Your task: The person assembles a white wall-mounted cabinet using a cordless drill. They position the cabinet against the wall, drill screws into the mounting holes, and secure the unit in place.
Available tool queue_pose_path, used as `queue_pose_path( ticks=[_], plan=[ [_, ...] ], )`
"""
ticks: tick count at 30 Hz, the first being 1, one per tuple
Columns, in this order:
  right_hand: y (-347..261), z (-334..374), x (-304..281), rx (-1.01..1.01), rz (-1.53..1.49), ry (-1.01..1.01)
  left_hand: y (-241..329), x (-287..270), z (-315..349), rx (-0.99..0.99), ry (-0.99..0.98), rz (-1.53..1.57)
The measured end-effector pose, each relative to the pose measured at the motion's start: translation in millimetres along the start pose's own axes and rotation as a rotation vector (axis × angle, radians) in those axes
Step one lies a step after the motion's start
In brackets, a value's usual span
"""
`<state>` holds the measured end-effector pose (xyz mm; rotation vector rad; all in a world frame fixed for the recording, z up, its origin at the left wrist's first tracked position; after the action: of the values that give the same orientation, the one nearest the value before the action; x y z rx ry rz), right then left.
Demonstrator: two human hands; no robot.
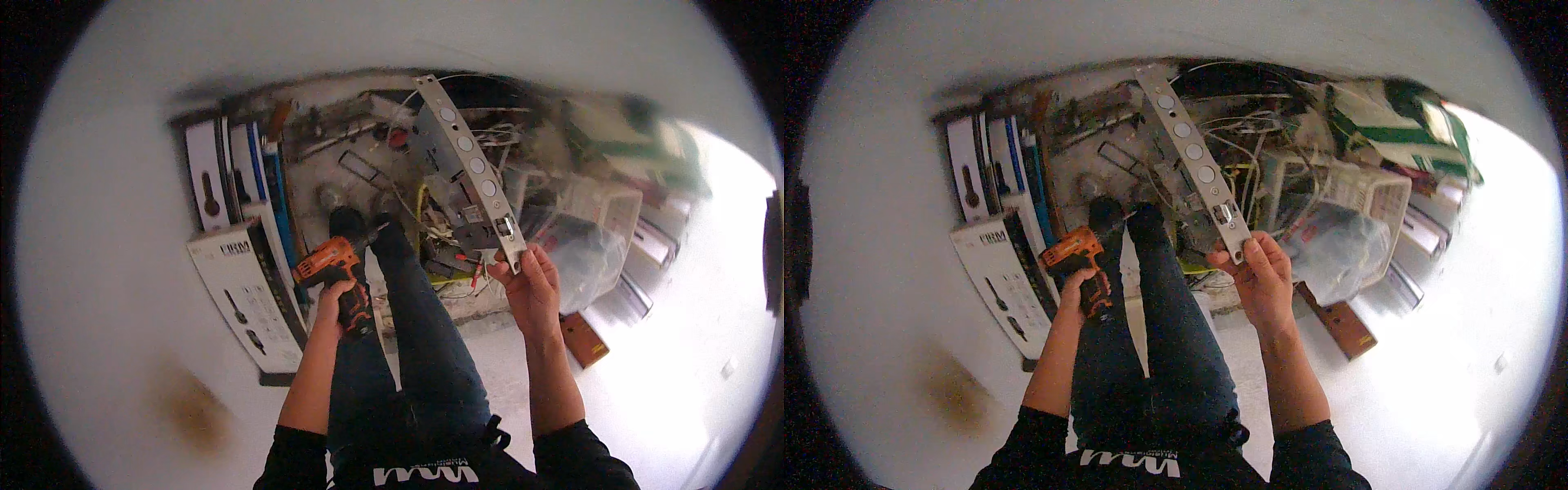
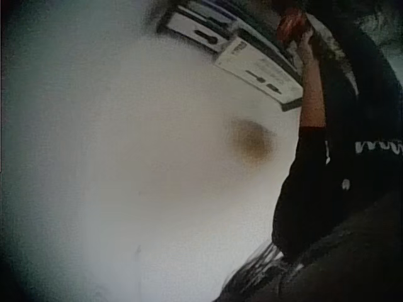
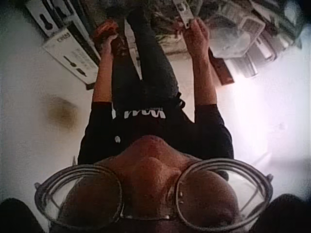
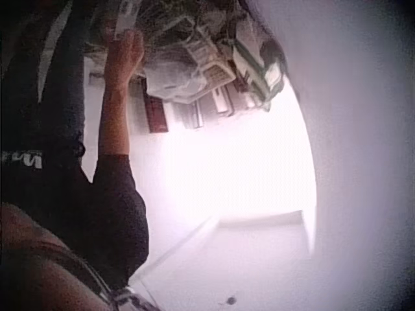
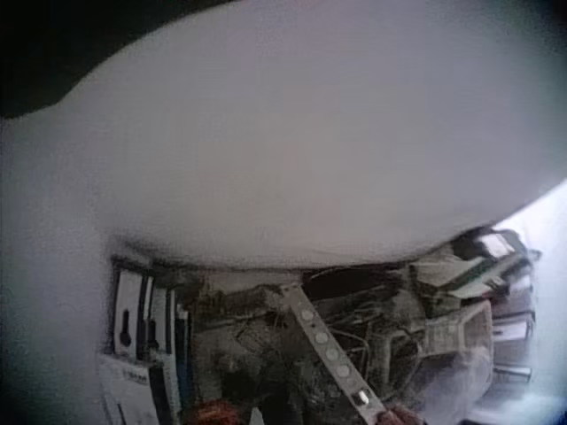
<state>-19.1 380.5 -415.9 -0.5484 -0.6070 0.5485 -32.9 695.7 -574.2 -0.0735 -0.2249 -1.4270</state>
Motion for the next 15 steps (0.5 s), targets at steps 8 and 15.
queue_pose_path(
  ticks=[8, 15],
  plan=[
    [-97, 119, -54, -0.384, -0.35, 0.252, 108, 88, 115, 0.141, -0.222, -0.395],
    [-133, 184, -135, -0.475, 0.019, 0.769, 191, 138, 156, 0.169, -0.226, -0.779]
  ],
)
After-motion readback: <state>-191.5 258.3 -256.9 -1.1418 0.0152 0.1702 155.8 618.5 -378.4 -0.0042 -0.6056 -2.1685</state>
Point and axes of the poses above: each hand's wrist, its own z-axis away from the middle knuckle, its own x-axis out of the palm, y = z × x, the point moved 5 cm from there along -z, towards the middle knuckle, and after that the axes turned 3 degrees about -y, right-handed, at the moved point
